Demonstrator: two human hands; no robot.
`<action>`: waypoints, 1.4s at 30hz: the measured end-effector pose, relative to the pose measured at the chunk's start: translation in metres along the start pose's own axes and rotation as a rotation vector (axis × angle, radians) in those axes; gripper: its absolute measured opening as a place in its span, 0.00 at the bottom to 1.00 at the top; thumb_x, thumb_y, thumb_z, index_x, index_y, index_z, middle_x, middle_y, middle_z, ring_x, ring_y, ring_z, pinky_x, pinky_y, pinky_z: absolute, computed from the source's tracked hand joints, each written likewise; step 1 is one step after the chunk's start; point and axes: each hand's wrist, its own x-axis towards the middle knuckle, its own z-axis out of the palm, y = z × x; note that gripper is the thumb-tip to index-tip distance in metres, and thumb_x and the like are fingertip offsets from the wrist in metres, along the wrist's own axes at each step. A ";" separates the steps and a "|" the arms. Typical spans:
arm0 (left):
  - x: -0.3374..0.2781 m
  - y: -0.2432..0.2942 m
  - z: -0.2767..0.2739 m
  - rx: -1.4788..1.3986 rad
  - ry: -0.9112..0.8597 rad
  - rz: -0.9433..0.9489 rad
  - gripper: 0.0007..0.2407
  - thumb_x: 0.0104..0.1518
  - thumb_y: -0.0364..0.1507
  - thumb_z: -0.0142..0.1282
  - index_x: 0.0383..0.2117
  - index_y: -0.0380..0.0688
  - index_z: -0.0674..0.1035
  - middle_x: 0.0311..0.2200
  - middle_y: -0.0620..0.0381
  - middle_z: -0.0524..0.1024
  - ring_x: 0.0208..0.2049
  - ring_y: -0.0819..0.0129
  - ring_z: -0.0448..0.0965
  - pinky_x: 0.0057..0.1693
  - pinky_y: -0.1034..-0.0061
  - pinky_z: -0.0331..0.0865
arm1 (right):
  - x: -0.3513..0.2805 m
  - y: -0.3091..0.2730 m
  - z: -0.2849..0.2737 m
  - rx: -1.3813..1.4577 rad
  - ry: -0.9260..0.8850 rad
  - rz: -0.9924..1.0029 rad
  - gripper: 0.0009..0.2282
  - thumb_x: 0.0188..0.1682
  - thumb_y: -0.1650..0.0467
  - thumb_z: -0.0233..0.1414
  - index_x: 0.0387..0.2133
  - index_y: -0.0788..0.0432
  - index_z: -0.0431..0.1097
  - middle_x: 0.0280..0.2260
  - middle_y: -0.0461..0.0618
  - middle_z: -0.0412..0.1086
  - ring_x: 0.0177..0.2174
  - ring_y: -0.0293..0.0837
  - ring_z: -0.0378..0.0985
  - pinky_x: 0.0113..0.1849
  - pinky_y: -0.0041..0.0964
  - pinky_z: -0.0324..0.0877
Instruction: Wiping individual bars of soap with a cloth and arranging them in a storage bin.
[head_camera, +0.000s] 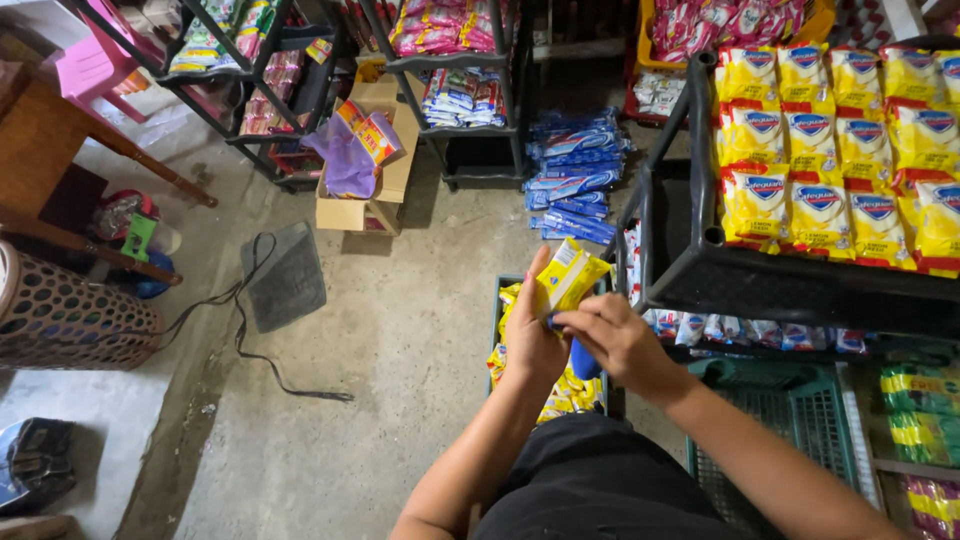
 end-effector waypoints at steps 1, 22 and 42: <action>-0.004 0.000 0.004 0.000 0.004 -0.001 0.21 0.67 0.37 0.47 0.67 0.55 0.68 0.57 0.29 0.70 0.54 0.37 0.75 0.60 0.47 0.69 | 0.000 0.001 -0.002 0.002 -0.002 0.003 0.08 0.51 0.70 0.57 0.43 0.53 0.79 0.36 0.45 0.71 0.38 0.47 0.77 0.45 0.41 0.73; -0.014 0.012 0.009 0.058 0.101 -0.010 0.19 0.67 0.36 0.45 0.64 0.53 0.72 0.58 0.26 0.69 0.54 0.36 0.74 0.61 0.46 0.67 | -0.003 0.034 -0.004 -0.285 -0.065 -0.068 0.18 0.50 0.70 0.55 0.54 0.40 0.75 0.41 0.47 0.66 0.38 0.50 0.77 0.45 0.46 0.74; -0.003 0.015 -0.012 0.057 0.008 0.003 0.20 0.69 0.34 0.42 0.65 0.45 0.69 0.56 0.25 0.70 0.56 0.37 0.74 0.64 0.45 0.63 | 0.001 0.016 0.004 -0.348 -0.111 0.065 0.22 0.48 0.73 0.53 0.57 0.39 0.73 0.42 0.48 0.64 0.38 0.54 0.78 0.44 0.47 0.77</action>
